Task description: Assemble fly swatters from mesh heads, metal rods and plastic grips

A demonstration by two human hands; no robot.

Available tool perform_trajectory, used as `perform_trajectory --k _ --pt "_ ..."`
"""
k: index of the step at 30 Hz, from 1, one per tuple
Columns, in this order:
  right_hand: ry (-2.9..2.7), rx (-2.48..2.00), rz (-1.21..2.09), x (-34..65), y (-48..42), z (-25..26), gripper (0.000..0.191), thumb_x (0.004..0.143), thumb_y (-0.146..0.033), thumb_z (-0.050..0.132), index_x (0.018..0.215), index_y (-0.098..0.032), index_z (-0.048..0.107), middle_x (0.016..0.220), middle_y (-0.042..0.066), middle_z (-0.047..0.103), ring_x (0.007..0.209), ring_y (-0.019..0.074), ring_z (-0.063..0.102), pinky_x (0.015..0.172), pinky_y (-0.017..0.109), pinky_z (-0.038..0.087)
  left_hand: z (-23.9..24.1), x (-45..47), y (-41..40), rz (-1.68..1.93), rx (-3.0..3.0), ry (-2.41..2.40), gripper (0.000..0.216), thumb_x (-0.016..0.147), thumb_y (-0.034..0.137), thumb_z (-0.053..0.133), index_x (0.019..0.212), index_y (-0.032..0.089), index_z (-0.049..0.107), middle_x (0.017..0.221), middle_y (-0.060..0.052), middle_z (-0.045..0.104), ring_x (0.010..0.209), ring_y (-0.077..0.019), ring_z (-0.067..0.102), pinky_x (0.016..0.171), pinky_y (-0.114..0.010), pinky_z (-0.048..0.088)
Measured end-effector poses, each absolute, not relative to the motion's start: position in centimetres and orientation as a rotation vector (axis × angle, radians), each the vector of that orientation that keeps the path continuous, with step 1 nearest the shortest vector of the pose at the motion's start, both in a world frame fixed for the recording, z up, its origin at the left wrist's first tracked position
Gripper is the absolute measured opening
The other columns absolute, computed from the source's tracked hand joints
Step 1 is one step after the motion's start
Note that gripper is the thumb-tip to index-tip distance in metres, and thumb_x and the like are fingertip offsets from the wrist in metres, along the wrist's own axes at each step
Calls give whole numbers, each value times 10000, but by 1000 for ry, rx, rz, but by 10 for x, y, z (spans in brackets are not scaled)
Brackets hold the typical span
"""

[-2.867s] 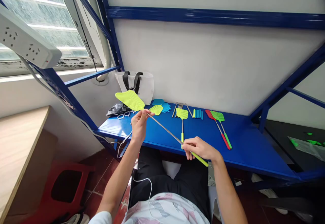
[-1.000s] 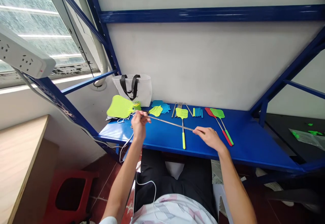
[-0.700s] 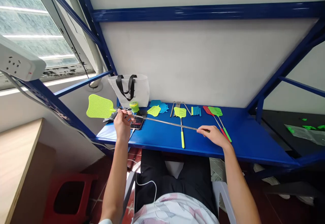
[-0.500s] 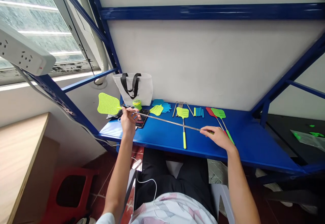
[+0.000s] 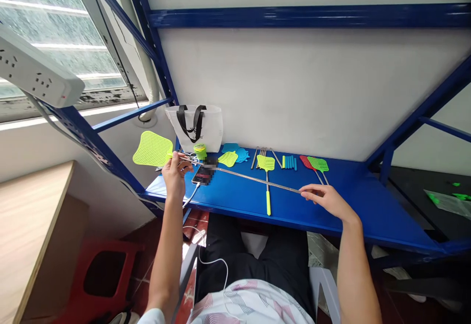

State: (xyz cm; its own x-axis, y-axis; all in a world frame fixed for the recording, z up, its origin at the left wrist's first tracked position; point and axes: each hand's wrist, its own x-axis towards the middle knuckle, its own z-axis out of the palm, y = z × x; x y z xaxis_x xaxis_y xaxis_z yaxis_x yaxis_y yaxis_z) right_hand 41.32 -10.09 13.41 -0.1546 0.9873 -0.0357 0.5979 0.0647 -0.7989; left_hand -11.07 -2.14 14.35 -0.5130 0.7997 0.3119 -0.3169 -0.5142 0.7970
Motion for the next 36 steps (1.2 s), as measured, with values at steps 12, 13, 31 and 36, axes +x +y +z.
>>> perform_trajectory --k 12,13,31,36 --pt "-1895 -1565 861 400 -97 133 538 927 -768 741 941 -257 907 921 84 820 808 257 686 786 384 559 122 -60 -13 1931 908 839 534 919 699 845 829 197 685 685 7 659 535 -109 599 484 -210 480" --pt "-1907 -1541 863 391 -95 131 528 939 -755 733 936 -257 907 909 81 821 804 257 693 775 379 559 120 -52 -13 1865 941 844 519 909 683 863 841 193 706 698 -2 680 529 -106 595 479 -210 473" --pt "-1855 -1266 413 261 -91 93 496 1112 -598 572 955 -258 898 951 89 866 840 280 804 761 349 581 77 78 -65 1121 1125 642 635 968 721 761 1174 125 839 1319 -221 807 693 -179 764 581 -283 590" --pt "-1994 -1361 397 276 -93 98 387 1103 -554 611 1051 -305 903 1046 75 876 930 282 829 764 341 589 52 60 -62 1003 1136 626 693 956 753 758 1291 150 828 1382 -216 775 766 -184 769 626 -286 597"
